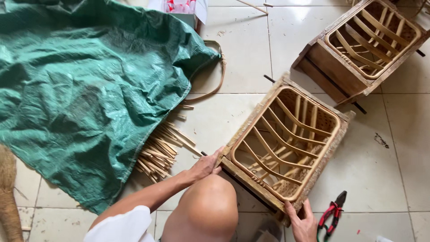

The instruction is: The person assembles a rectangular woven basket by inserting thin wooden strips into a frame, tapping them with a hammer, applying glue to the joints, and trimming excess material with pliers.

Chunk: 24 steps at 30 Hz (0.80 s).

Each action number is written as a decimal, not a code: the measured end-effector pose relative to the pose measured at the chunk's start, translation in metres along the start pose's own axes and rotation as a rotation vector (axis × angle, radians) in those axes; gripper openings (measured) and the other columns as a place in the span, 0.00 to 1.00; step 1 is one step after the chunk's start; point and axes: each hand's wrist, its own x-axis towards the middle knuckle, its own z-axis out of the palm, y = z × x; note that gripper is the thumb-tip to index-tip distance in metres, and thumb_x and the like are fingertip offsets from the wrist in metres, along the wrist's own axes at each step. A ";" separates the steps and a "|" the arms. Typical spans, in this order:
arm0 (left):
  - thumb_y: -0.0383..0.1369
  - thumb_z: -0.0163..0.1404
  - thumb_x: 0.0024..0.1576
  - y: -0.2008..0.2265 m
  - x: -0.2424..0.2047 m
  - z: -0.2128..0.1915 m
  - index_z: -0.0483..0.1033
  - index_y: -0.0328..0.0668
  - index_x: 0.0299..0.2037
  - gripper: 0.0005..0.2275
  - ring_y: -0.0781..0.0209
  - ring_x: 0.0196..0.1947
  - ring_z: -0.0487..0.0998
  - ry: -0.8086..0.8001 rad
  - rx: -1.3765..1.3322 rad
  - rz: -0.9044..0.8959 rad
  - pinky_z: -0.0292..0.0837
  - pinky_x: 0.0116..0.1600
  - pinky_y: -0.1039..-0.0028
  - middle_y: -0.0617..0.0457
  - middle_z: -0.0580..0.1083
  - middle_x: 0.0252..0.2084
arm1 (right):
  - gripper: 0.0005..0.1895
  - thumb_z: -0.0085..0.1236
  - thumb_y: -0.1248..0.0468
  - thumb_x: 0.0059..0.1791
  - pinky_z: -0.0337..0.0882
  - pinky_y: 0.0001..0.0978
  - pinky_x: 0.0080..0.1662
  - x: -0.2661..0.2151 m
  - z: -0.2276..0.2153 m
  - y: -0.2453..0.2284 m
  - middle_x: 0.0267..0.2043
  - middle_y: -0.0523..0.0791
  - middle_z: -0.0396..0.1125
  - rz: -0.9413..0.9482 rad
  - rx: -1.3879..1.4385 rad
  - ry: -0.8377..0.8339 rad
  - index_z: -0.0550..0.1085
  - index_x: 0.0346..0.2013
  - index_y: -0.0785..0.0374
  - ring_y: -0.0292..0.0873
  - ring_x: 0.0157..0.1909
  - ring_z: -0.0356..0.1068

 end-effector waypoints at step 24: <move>0.49 0.67 0.54 0.063 0.047 0.035 0.50 0.42 0.77 0.46 0.41 0.78 0.48 0.397 0.463 0.699 0.39 0.80 0.47 0.33 0.50 0.77 | 0.45 0.60 0.39 0.49 0.57 0.54 0.70 0.255 -0.057 -0.090 0.75 0.53 0.54 -0.373 -0.466 0.015 0.59 0.72 0.60 0.55 0.75 0.55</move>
